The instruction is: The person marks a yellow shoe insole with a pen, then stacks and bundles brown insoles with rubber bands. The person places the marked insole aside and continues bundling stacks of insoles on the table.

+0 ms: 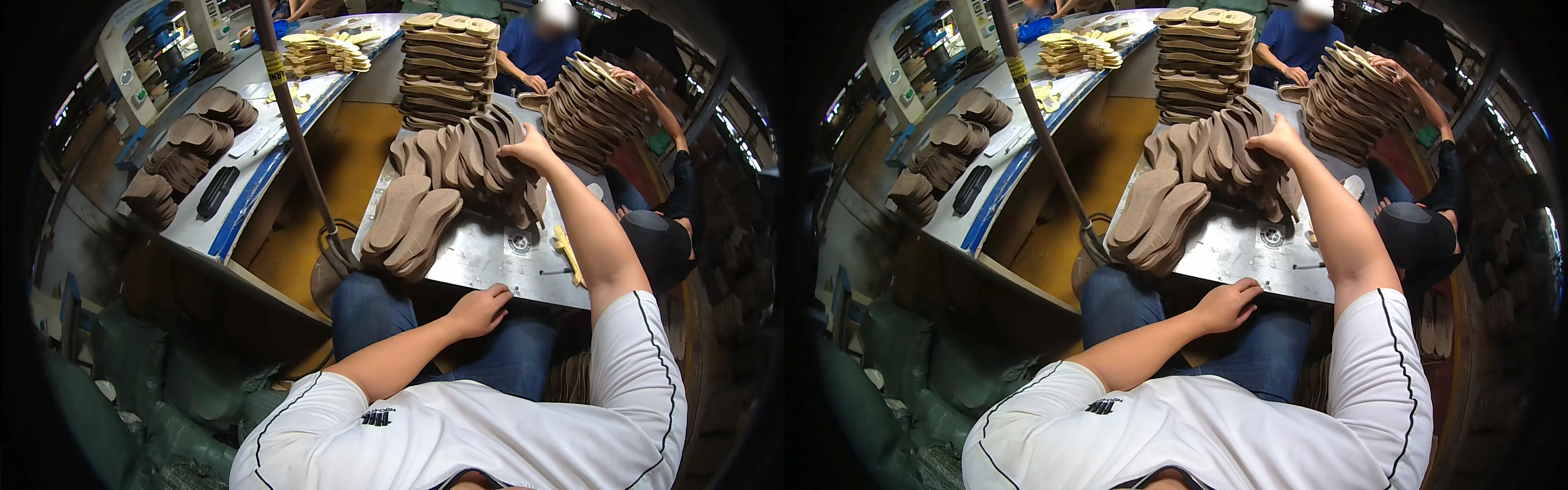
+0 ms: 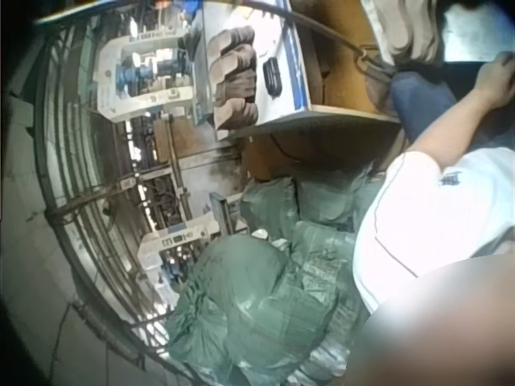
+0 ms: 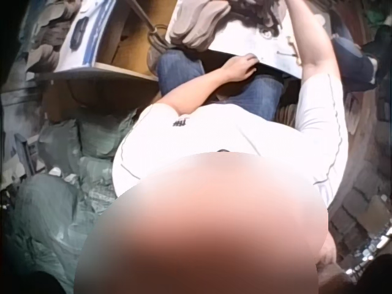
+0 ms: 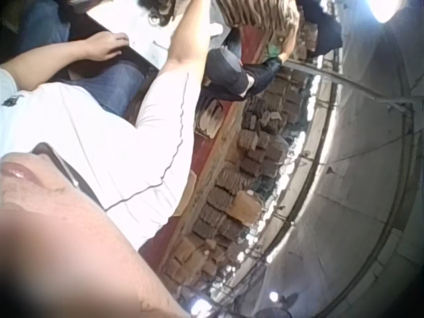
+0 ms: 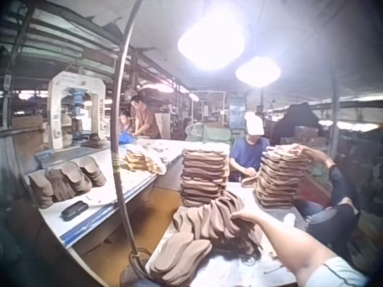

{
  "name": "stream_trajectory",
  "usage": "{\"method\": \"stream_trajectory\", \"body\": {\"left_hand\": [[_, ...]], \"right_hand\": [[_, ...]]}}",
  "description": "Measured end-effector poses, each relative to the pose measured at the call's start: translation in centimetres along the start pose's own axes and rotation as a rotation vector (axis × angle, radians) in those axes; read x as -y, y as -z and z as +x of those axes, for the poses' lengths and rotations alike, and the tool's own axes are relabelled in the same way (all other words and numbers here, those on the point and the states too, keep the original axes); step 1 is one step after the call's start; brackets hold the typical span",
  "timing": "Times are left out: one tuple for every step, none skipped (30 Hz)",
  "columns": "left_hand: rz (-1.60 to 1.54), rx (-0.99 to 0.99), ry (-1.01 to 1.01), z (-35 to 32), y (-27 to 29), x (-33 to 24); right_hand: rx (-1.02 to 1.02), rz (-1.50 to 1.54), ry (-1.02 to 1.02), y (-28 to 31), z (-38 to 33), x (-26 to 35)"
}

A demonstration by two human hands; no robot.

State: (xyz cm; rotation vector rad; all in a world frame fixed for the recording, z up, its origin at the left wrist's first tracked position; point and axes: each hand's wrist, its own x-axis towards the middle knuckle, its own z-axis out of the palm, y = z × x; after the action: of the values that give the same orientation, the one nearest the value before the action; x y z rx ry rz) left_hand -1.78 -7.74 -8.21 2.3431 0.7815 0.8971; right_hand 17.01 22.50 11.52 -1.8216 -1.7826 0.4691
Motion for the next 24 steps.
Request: {"method": "stream_trajectory", "body": {"left_hand": [[-0.006,-0.003,-0.017,0.1,-0.1,0.0],[-0.006,0.009,-0.021,0.1,-0.2,-0.1],[-0.001,0.04,-0.008,0.2,-0.2,-0.1],[-0.015,0.022,-0.028,0.2,-0.2,-0.1],[-0.024,0.024,-0.03,0.3,-0.3,-0.1],[-0.034,0.025,-0.032,0.2,-0.3,-0.1],[-0.03,0.021,-0.028,0.2,-0.3,-0.1],[-0.028,0.016,-0.029,0.2,-0.3,-0.1],[-0.025,0.006,-0.035,0.3,-0.3,-0.1],[-0.025,0.006,-0.035,0.3,-0.4,0.0],[-0.025,0.002,-0.038,0.3,-0.4,0.0],[-0.021,0.007,-0.031,0.3,-0.5,0.1],[-0.031,0.002,-0.037,0.3,-0.5,0.1],[-0.037,0.007,-0.033,0.3,-0.5,0.1],[-0.04,0.03,-0.018,0.3,-0.5,0.2],[-0.04,0.032,-0.016,0.3,-0.5,0.2],[-0.038,0.051,-0.004,0.3,-0.5,0.2],[-0.034,0.071,0.008,0.3,-0.4,0.3],[-0.031,0.07,0.009,0.3,-0.4,0.3],[-0.03,0.068,0.01,0.3,-0.4,0.2],[-0.03,0.068,0.01,0.3,-0.4,0.2],[-0.029,0.05,0.004,0.3,-0.3,0.1],[-0.03,0.033,-0.002,0.3,-0.3,0.1],[-0.03,0.036,0.001,0.4,-0.2,0.0]], "right_hand": [[0.002,-0.036,0.001,0.1,-0.1,-0.2],[0.007,-0.079,-0.007,0.1,-0.1,-0.2],[0.023,-0.099,0.014,0.1,-0.2,-0.2],[0.019,-0.109,0.043,0.0,-0.3,-0.1],[0.027,-0.128,0.059,-0.1,-0.3,0.1],[0.029,-0.154,0.065,-0.4,-0.4,0.3],[0.032,-0.192,0.069,-0.5,-0.4,0.6],[0.021,-0.204,0.069,-0.9,-0.5,0.9],[-0.008,-0.222,0.063,-1.1,-0.5,1.2],[-0.026,-0.237,0.053,-1.2,-0.7,1.5],[0.03,-0.305,0.062,-1.2,-0.6,1.9],[0.079,-0.329,0.061,-1.2,-0.8,2.3],[0.128,-0.357,0.049,-1.1,-0.9,2.8],[0.157,-0.376,0.03,-0.9,-1.0,3.3],[0.187,-0.397,0.011,-0.8,-1.1,3.8],[0.196,-0.409,-0.015,-0.6,-1.1,4.4],[0.194,-0.422,-0.038,-0.4,-1.1,4.9],[0.197,-0.43,-0.042,-0.1,-1.2,5.2],[0.19,-0.439,-0.044,0.2,-1.2,5.5],[0.183,-0.449,-0.048,0.6,-1.3,5.6],[0.173,-0.397,-0.049,1.0,-1.3,5.5],[0.161,-0.347,-0.052,1.6,-1.4,5.3],[0.145,-0.297,-0.059,2.2,-1.6,4.9],[0.127,-0.157,-0.041,2.8,-1.9,4.5]]}}
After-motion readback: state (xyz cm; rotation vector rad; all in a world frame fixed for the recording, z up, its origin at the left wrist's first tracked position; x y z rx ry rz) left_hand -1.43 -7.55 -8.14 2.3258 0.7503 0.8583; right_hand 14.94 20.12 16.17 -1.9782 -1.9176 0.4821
